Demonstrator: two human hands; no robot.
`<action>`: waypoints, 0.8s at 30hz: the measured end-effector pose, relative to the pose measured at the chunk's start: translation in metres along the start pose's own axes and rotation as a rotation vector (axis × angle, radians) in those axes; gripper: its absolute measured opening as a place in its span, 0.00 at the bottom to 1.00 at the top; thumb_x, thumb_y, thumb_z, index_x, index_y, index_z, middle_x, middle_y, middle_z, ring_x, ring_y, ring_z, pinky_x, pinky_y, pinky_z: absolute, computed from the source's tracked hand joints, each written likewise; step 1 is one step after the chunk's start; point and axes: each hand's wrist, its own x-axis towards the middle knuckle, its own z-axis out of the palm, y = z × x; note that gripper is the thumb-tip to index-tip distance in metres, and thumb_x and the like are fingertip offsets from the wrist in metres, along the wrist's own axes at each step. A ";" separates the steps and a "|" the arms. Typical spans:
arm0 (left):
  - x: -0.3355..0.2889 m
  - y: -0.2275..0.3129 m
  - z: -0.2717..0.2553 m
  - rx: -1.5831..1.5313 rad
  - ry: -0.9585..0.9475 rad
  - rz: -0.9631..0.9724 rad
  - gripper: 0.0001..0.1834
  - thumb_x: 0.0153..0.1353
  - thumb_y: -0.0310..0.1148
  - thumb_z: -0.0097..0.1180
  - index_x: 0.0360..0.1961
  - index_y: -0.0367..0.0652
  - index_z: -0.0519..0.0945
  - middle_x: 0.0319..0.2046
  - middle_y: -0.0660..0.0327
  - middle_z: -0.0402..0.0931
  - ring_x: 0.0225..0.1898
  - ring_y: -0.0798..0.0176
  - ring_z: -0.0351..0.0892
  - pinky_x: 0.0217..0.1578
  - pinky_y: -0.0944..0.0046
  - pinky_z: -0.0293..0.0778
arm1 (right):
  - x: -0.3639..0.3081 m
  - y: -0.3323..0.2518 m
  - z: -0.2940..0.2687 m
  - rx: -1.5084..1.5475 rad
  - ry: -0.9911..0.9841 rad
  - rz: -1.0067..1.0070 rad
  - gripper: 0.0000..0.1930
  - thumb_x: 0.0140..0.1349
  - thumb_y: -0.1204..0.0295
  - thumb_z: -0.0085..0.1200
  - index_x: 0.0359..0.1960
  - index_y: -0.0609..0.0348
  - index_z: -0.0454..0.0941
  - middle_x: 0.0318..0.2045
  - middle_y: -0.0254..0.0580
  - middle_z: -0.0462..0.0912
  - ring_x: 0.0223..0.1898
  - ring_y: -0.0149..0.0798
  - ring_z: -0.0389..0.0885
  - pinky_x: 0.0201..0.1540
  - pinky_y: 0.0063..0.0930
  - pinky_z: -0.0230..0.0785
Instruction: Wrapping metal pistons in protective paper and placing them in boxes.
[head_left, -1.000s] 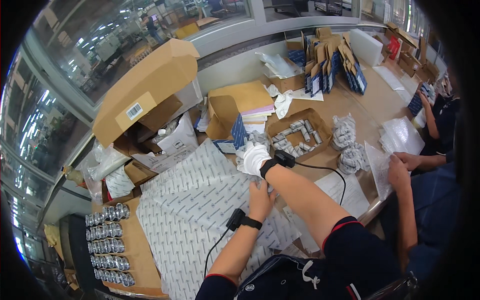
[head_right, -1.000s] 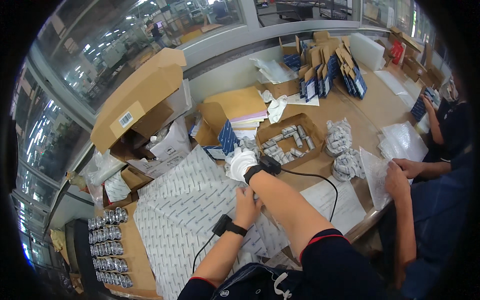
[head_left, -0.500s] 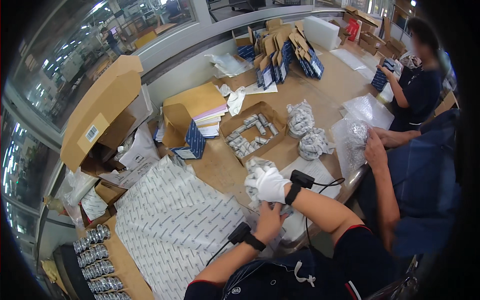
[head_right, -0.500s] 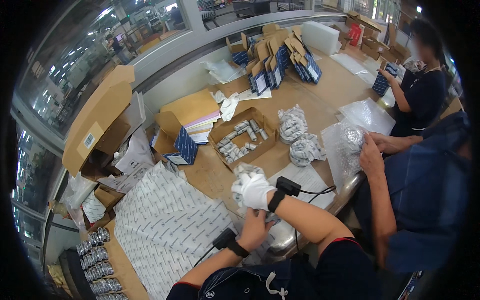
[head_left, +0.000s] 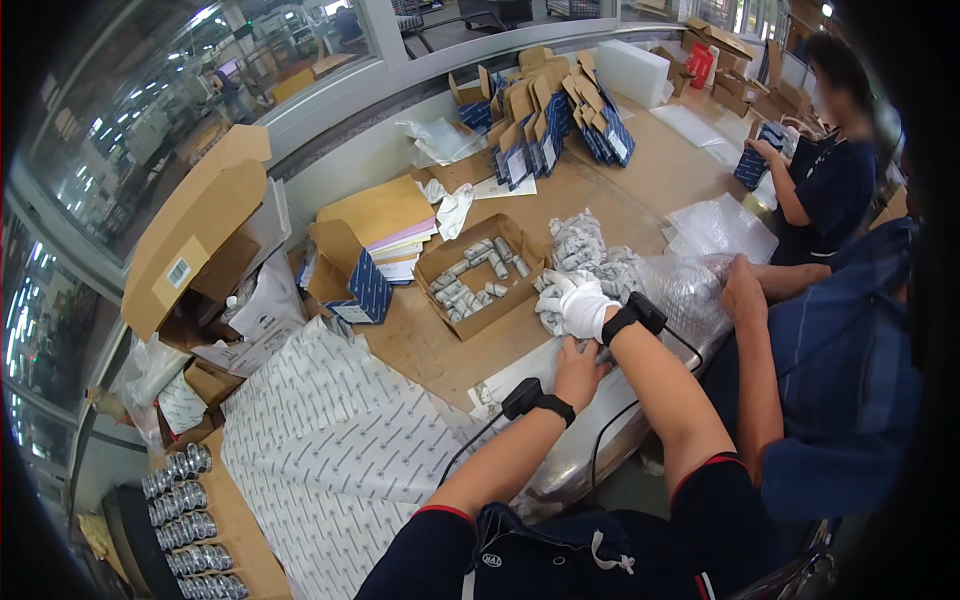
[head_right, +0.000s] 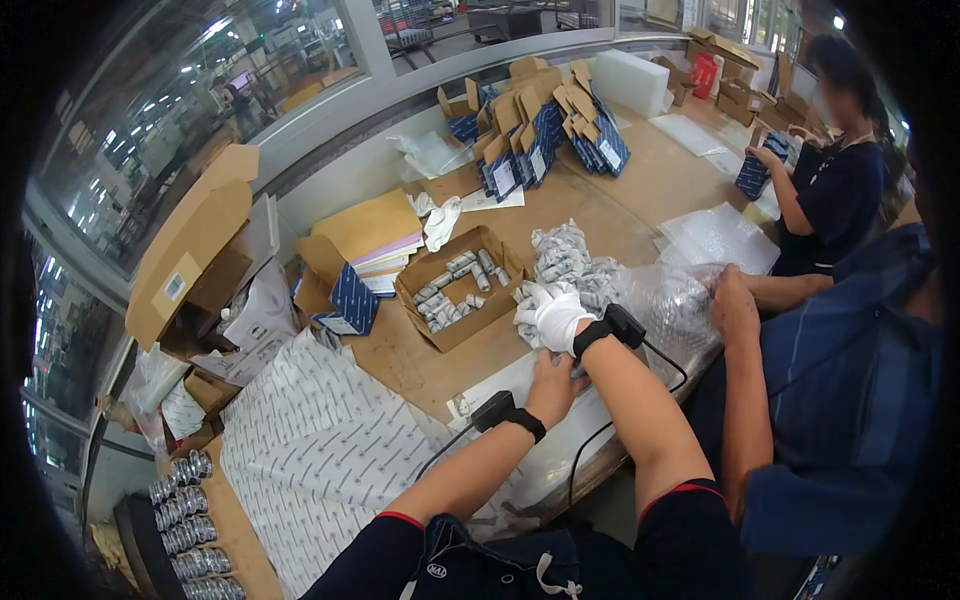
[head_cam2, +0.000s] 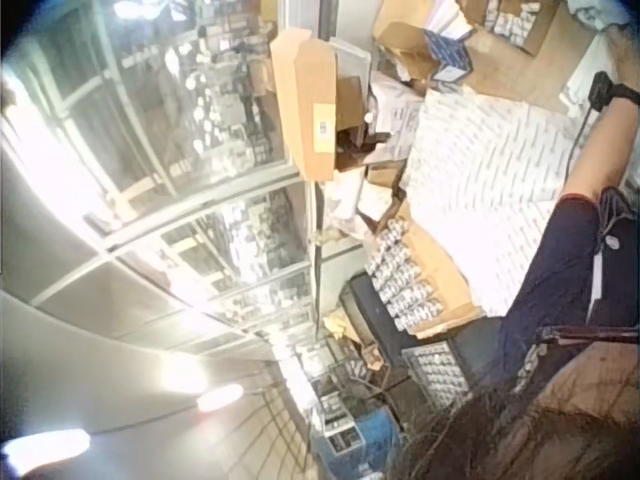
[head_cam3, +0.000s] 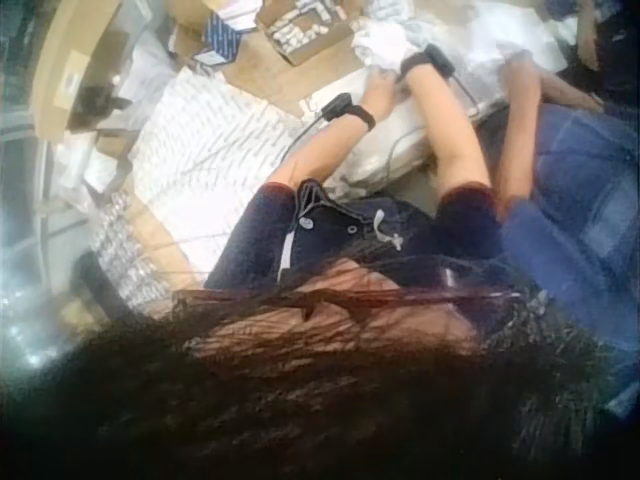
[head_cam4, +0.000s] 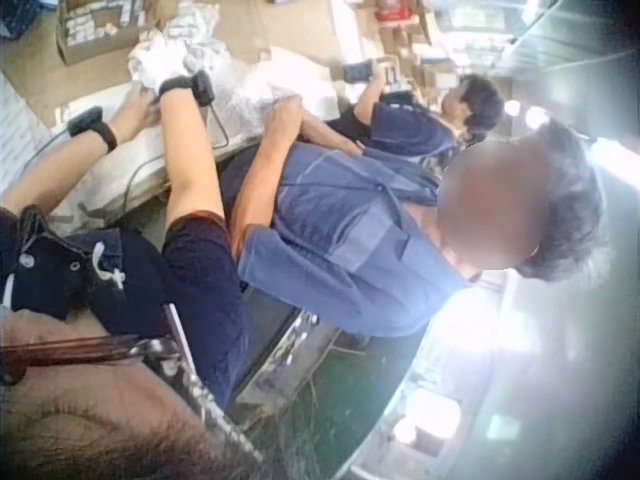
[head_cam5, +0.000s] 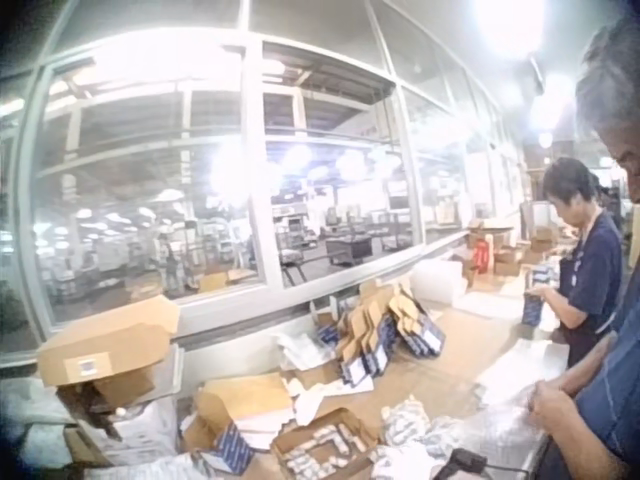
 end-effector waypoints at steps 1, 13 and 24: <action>0.000 -0.002 0.001 0.000 0.001 0.000 0.28 0.48 0.36 0.65 0.52 0.45 0.70 0.47 0.45 0.62 0.49 0.40 0.65 0.49 0.47 0.65 | -0.002 -0.001 0.000 -0.001 0.001 -0.001 0.25 0.46 0.62 0.59 0.51 0.30 0.76 0.64 0.53 0.57 0.63 0.58 0.57 0.62 0.56 0.45; -0.113 -0.035 -0.165 0.574 -0.093 -0.024 0.36 0.50 0.45 0.62 0.59 0.43 0.67 0.54 0.45 0.65 0.62 0.38 0.55 0.62 0.39 0.49 | -0.099 -0.110 -0.057 0.399 0.533 -0.087 0.30 0.46 0.71 0.63 0.54 0.60 0.70 0.49 0.56 0.73 0.50 0.57 0.72 0.53 0.42 0.65; -0.303 -0.048 -0.219 0.711 0.071 -0.619 0.43 0.54 0.55 0.56 0.67 0.51 0.56 0.64 0.37 0.48 0.64 0.27 0.46 0.56 0.27 0.49 | -0.071 -0.265 -0.003 0.509 -0.292 -0.082 0.49 0.49 0.34 0.49 0.64 0.60 0.59 0.57 0.64 0.67 0.60 0.59 0.63 0.61 0.47 0.55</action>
